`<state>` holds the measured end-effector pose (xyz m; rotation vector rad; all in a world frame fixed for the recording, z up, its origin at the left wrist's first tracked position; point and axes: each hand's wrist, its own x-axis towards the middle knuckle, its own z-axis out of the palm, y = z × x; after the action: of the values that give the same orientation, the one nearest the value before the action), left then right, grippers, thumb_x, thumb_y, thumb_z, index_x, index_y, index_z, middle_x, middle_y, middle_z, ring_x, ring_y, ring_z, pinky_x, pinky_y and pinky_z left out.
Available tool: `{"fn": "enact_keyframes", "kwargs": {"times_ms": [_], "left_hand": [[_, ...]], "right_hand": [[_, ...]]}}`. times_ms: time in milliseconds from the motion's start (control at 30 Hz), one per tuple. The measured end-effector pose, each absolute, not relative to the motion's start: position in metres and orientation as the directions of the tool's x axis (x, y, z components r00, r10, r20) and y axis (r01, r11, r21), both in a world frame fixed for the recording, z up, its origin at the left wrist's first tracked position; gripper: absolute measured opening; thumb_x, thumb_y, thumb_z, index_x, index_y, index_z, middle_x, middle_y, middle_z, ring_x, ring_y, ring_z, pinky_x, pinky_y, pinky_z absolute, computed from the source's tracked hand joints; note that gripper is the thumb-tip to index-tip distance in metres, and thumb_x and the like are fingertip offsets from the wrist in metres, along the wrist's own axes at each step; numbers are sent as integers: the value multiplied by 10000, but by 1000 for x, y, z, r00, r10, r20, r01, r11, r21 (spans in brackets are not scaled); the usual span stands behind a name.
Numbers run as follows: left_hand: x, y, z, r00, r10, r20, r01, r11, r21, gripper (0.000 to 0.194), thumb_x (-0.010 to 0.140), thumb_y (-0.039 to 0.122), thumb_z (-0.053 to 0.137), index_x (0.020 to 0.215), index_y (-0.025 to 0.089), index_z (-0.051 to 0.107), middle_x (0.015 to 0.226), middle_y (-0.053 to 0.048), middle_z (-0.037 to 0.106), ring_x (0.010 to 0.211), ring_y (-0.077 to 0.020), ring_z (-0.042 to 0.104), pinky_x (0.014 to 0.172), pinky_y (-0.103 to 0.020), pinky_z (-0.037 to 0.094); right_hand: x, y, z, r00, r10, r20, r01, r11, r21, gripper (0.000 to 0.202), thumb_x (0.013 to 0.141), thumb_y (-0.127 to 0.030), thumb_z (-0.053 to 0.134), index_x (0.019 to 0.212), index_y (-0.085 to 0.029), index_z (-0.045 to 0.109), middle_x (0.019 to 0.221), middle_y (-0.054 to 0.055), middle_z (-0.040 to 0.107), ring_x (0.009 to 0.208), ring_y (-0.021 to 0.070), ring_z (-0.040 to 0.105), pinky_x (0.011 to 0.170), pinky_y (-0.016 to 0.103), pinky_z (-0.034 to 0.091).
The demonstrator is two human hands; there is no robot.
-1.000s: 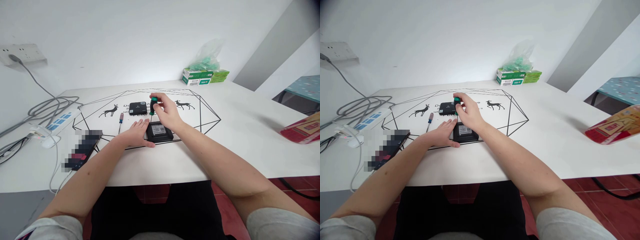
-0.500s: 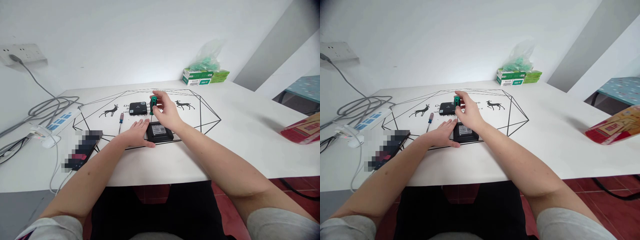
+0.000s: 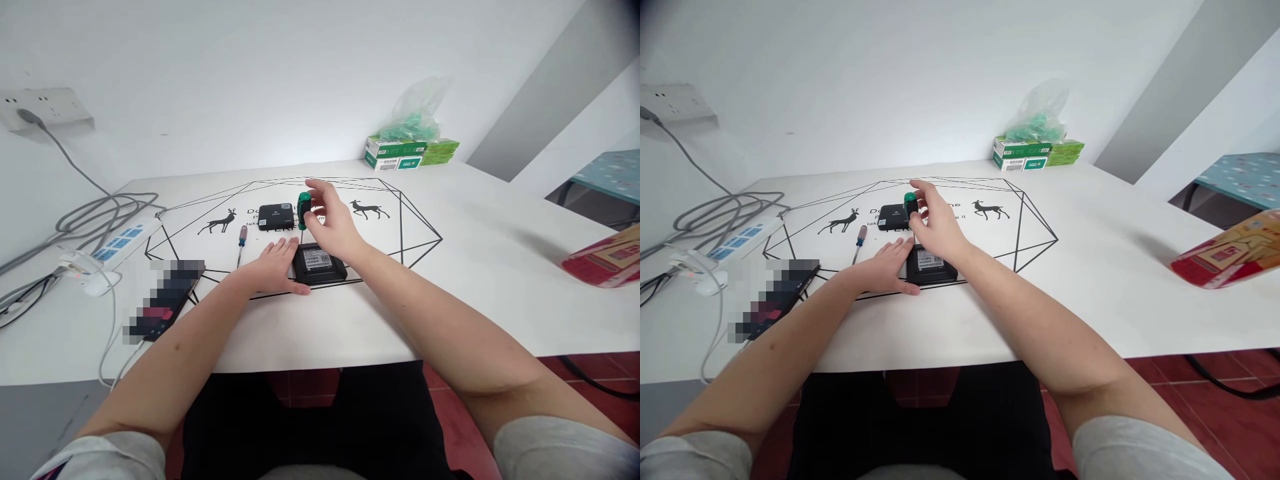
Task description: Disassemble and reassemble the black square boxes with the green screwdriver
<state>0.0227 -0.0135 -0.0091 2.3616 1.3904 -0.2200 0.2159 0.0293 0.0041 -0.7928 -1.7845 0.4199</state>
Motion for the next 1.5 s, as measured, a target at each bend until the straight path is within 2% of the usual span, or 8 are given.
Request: {"fn": "enact_keyframes", "kwargs": {"times_ms": [133,233,300,400,600,867,1100,1500], "left_hand": [[22,-13,-10,503,805,-314,861,-439,256,1415,804,915,574,1756,108,-92,1833,-181,-72,1697,-415,-56,1372,-546,57],[22,-13,-9,510,804,-305,857,-444,262,1419,799,919,576,1755,107,-87,1833,-191,-58,1696,-422,-54,1369,-563,55],[23,-14,-8,509,804,-306,857,-440,269,1417,800,914,583,1756,105,-78,1834,-196,-50,1694,-432,-52,1368,-566,58],[23,-14,-7,503,806,-311,860,-433,269,1418,798,904,595,1756,101,-74,1835,-195,-50,1694,-441,-36,1368,-555,69],[23,-13,-10,510,804,-307,856,-437,276,1415,801,883,606,1756,99,-83,1835,-188,-53,1695,-435,-40,1366,-568,67],[21,-12,-13,513,805,-296,853,-440,283,1413,802,898,611,1761,113,-67,1836,-180,-44,1693,-444,-31,1366,-567,67],[17,-8,-20,552,799,-236,820,-470,327,1408,795,914,628,1768,154,-48,1834,-195,4,1689,-460,-15,1349,-614,97],[22,-12,-12,520,806,-281,846,-441,299,1404,792,894,620,1765,130,-45,1836,-187,-27,1692,-449,-13,1360,-591,80]], "right_hand": [[216,28,5,-228,684,692,293,727,-622,470,939,-324,618,1405,-285,575,1307,100,682,1108,272,669,907,498,644],[217,29,5,-243,663,708,318,744,-587,500,905,-400,737,1379,-296,615,1298,96,650,1004,245,653,860,471,652],[218,28,5,-247,661,708,339,744,-576,492,897,-362,760,1368,-306,629,1235,81,635,920,221,628,833,458,651],[217,27,5,-241,660,712,358,742,-567,461,924,-273,700,1376,-306,613,1169,67,627,862,206,605,812,452,646],[215,28,4,-212,653,727,331,748,-576,550,887,-151,583,1421,-273,541,1245,78,649,926,203,644,768,393,633],[216,30,2,-197,647,737,325,752,-573,528,879,-156,573,1392,-281,557,1257,74,659,949,201,659,764,383,631],[217,31,3,-168,646,745,314,751,-581,508,887,-162,578,1380,-281,547,1245,69,648,944,201,652,772,398,641],[214,30,1,-178,658,732,314,743,-592,494,869,-160,588,1349,-270,555,1228,70,660,941,194,661,737,371,626]]}}
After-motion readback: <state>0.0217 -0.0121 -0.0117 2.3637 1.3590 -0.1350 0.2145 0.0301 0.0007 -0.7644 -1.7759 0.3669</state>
